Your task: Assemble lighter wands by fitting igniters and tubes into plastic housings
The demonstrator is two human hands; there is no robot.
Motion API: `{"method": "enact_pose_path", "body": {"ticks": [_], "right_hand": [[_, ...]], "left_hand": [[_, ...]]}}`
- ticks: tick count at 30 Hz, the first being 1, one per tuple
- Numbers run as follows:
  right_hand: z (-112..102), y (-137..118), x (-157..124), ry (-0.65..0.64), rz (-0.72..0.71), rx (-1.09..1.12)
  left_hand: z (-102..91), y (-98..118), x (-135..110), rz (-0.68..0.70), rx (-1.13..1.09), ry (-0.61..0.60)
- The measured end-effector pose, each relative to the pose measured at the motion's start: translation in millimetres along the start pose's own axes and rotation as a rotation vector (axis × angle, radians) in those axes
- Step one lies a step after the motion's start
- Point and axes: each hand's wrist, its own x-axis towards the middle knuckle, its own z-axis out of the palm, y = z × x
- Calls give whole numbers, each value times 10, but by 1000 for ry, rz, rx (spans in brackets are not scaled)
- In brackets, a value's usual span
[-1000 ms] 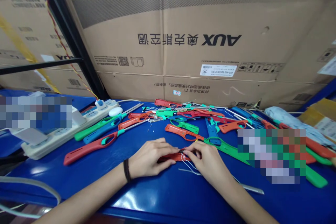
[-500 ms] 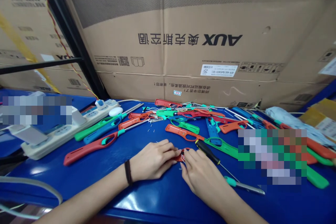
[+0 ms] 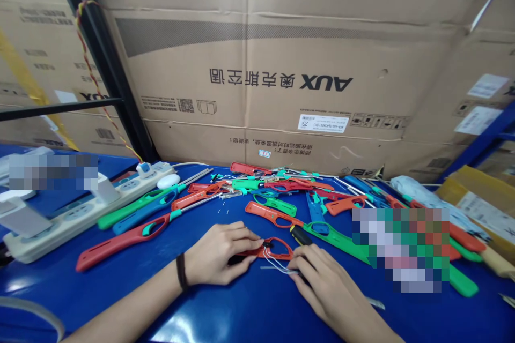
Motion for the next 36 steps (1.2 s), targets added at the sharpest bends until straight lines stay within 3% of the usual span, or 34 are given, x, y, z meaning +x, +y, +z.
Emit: {"method": "enact_pose_path", "body": {"ticks": [7,11,16,23,30,36], "right_hand": [[-82,32,136,-3,-20,12],[-139,65,150,-61,44,67],[-103,66,135,-109,18,88],[-69,102,151,-29,-25,168],[-98,89,206,-32,116,318],[-52,124,214,-13,130,340]], "left_hand": [[-14,-12,-1,-32,-42,-8],[0,-13,-3,-43,-50,-3],[24,-25,-8,-52,-42,4],[50,2,14,-73,-23,30],[37,27,37,-68,-39,47],[69,55,70,-93,-41,82]]}}
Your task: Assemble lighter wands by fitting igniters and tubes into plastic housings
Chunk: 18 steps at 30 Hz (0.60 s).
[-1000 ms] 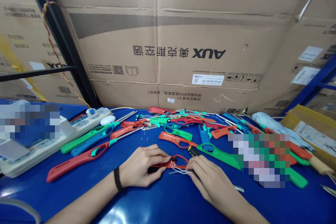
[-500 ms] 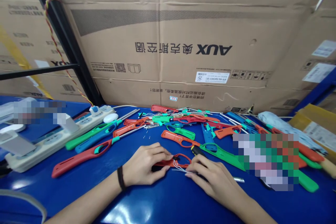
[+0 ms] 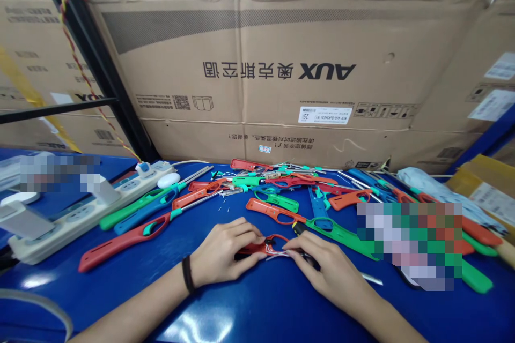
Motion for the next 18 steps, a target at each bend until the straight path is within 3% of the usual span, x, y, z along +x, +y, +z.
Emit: {"method": "enact_pose_path", "body": {"ticks": [6,14,18], "right_hand": [[11,26,-17,-28,-3,-28],[-18,-30,2,-33,32,-95],[-23,-21,-14,-42,-1,-103]], "left_hand": [[76,9,2,52,-41,37],[86,-11,-32,172,133,7],[71,1,-23,172,109,8]]}}
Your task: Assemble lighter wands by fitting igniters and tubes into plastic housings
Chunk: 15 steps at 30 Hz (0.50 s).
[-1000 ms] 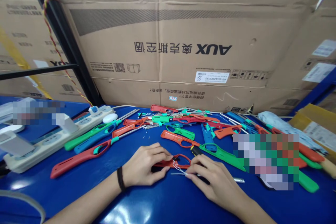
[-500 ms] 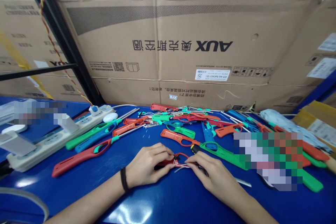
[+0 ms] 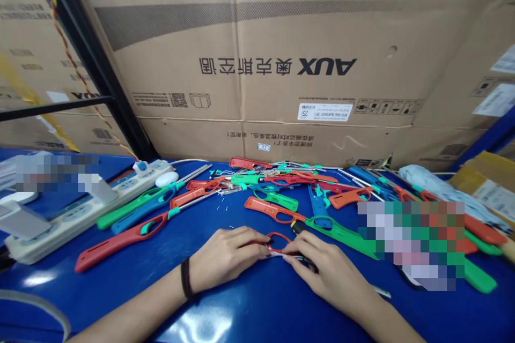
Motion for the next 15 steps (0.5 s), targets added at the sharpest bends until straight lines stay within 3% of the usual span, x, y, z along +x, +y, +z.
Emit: {"method": "enact_pose_path", "body": {"ticks": [6,15], "right_hand": [[15,19,-18,33,-89,-37],[9,4,-12,27,-19,65]], "left_hand": [[-26,9,21,-33,-71,-11],[-20,-4,16,-91,-153,-51]]}}
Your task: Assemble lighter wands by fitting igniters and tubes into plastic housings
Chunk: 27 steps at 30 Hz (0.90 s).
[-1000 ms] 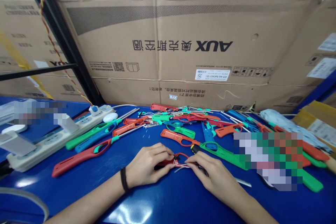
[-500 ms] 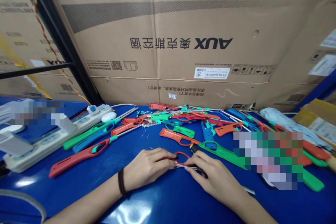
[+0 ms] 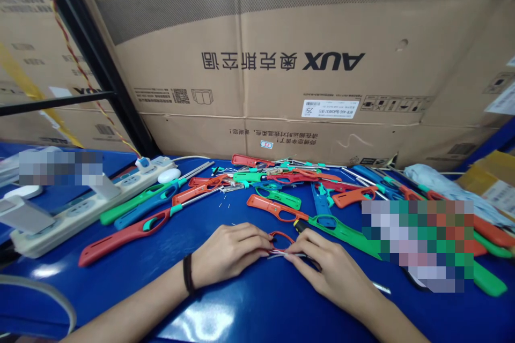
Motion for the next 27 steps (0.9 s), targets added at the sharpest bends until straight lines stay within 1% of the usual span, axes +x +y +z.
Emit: {"method": "enact_pose_path", "body": {"ticks": [7,13,16,20,27], "right_hand": [[-8,-13,54,15,45,49],[22,-5,66,36,56,28],[41,-2,50,42,32,-37],[48,-4,30,55,-42,-151],[30,5,10,35,-122,-221]], "left_hand": [[2,-3,-4,10,2,-7],[13,-19,-13,41,43,18],[12,-20,-12,41,38,19],[4,-6,-7,33,45,10],[11,4,-11,10,40,-14]]}}
